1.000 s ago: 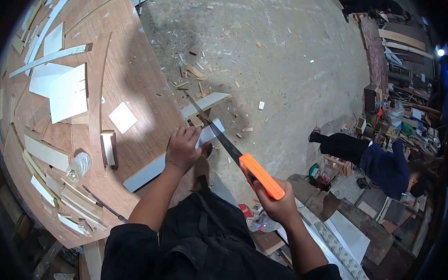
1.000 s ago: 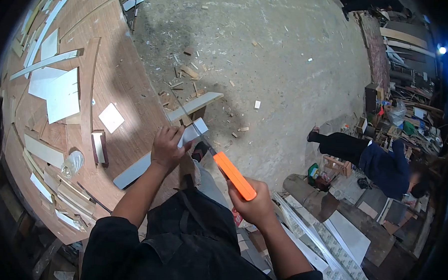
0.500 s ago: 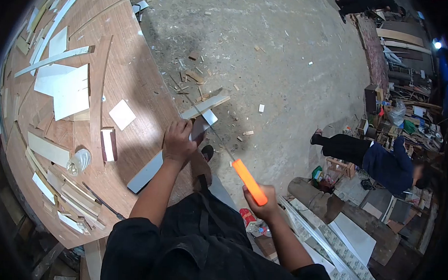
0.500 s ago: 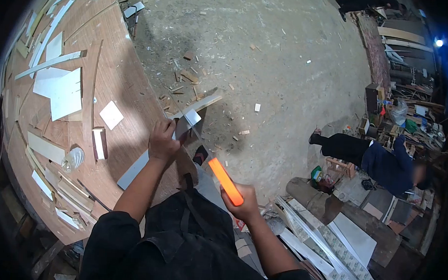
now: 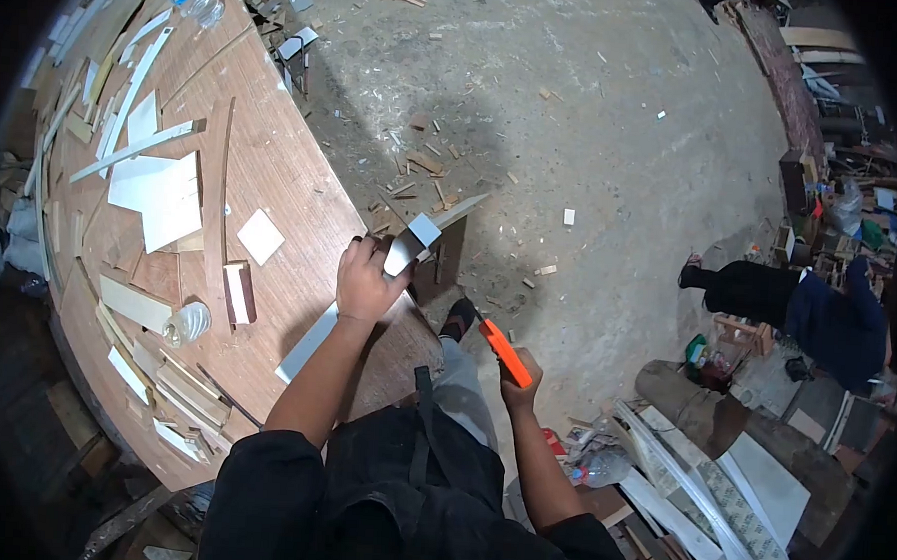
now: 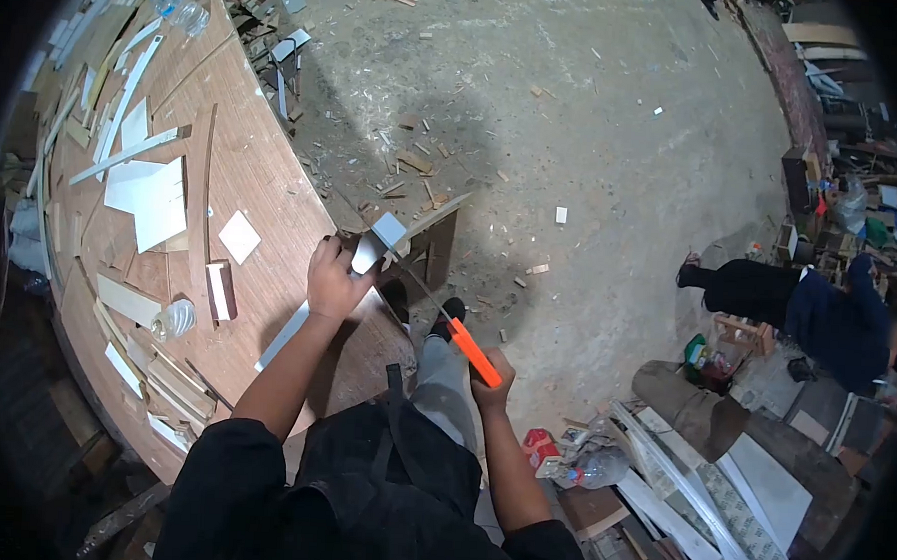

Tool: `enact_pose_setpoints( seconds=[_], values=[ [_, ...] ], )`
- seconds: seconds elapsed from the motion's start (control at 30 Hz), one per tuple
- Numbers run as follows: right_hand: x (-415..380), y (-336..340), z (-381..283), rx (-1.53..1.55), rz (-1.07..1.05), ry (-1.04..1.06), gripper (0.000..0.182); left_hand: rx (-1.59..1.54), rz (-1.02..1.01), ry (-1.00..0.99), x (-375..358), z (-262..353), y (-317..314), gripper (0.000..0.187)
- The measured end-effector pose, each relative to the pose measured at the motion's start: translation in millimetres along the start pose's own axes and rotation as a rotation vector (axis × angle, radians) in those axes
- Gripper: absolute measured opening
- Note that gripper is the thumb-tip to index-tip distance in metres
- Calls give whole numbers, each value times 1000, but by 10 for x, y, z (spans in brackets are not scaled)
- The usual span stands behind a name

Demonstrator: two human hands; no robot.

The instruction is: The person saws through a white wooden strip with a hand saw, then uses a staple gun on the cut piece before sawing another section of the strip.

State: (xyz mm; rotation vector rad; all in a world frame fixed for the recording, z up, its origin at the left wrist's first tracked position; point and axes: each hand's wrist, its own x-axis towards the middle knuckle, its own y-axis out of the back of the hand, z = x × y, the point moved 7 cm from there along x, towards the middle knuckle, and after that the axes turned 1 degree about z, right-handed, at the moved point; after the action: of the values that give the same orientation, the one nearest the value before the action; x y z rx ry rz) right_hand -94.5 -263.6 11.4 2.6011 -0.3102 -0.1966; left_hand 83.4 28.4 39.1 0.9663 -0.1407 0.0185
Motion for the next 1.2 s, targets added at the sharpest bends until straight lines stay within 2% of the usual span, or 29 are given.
enact_pose_setpoints(
  seconds=[0.07, 0.13, 0.17, 0.4, 0.5, 0.53, 0.67, 0.73, 0.77, 0.8, 0.9, 1.0, 1.07, 1.17, 1.2],
  values=[
    [9, 25, 71, -27, -20, -43, 10, 31, 11, -31, -11, 20, -14, 42],
    [37, 50, -35, 20, -25, 55, 4, 41, 29, -31, -2, 37, -11, 45],
    [27, 41, -21, 21, -57, 51, 11, 45, 36, -46, -5, 48, 0, 47],
    [-144, -116, 24, -118, -221, 181, 13, 26, 23, -179, 13, 126, 20, 45],
    [-132, -4, -70, -16, -230, 152, 12, 120, 46, -250, -36, 126, 25, 54],
    [-154, 62, -107, 46, -254, 108, 11, 179, 59, -296, -84, 167, 26, 59],
    [-142, 281, -662, 7, -281, 160, 11, 229, 85, -351, -278, 360, 76, 64],
    [-101, 389, -1010, 65, -230, 194, 12, 187, 83, -286, -357, 289, 28, 63],
    [-99, 395, -1112, 21, -326, 132, 13, 178, 77, -272, -388, 279, 17, 57],
    [-68, 464, -1310, 24, -328, 142, 13, 184, 87, -270, -404, 291, 45, 57],
    [-20, 473, -1734, 169, -597, 72, 28, 200, 52, -386, -479, 405, 53, 48],
    [135, 499, -2106, 273, -611, 139, 29, 176, 53, -433, -533, 504, 61, 44],
    [253, 461, -2214, 262, -650, 98, 28, 161, 119, -440, -497, 548, 135, 38],
    [423, 350, -2318, 282, -722, -104, 26, 228, 69, -412, -450, 501, 131, 35],
    [500, 312, -2411, 275, -728, -94, 26, 229, 82, -406, -433, 465, 155, 35]
  ],
)
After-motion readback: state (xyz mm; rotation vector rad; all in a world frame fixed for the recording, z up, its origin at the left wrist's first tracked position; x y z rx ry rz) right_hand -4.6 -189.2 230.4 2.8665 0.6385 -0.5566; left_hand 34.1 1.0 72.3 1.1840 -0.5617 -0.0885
